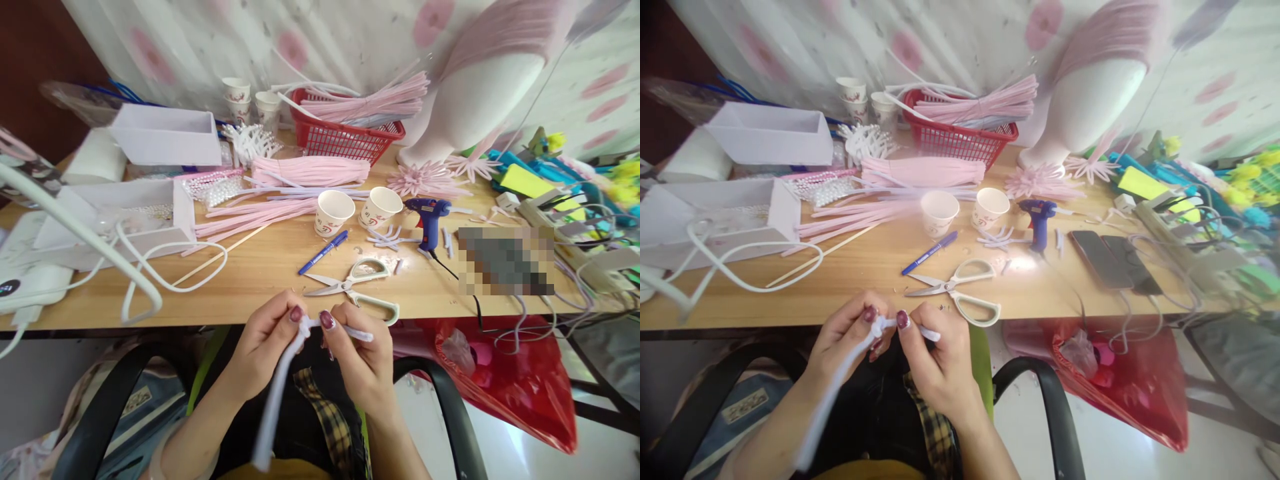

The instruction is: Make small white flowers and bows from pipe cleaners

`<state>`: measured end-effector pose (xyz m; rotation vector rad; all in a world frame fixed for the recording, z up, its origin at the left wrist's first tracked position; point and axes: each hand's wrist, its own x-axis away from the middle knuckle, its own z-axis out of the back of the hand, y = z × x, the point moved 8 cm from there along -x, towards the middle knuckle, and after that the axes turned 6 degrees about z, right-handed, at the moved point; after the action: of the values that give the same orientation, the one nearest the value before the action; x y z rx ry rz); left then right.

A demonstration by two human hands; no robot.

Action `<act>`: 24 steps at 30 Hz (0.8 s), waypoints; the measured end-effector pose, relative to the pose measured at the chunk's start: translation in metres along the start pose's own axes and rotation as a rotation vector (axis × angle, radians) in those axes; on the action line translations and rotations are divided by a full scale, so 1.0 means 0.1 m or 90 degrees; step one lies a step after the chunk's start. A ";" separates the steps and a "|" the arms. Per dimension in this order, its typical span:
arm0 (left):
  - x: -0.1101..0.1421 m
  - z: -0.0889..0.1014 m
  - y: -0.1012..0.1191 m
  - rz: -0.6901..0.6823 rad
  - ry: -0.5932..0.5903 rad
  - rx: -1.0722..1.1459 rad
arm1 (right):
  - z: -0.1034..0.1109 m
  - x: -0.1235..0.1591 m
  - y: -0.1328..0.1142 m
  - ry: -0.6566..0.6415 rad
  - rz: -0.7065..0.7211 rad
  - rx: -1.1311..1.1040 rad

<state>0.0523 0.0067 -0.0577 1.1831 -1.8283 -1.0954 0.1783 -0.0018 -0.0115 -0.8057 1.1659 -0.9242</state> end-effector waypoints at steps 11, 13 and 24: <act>0.02 -0.05 -0.04 0.094 0.037 0.247 | -0.02 0.00 -0.05 0.014 0.008 0.020; 0.04 -0.03 -0.02 0.101 0.059 0.254 | -0.03 0.00 -0.04 0.014 0.009 0.027; -0.02 0.32 0.02 0.051 0.151 0.327 | 0.24 0.05 0.01 0.149 0.005 0.019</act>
<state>0.0248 0.0180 -0.0688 1.4393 -2.0037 -0.4211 0.2026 -0.0049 -0.0093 -0.6803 1.3527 -1.0474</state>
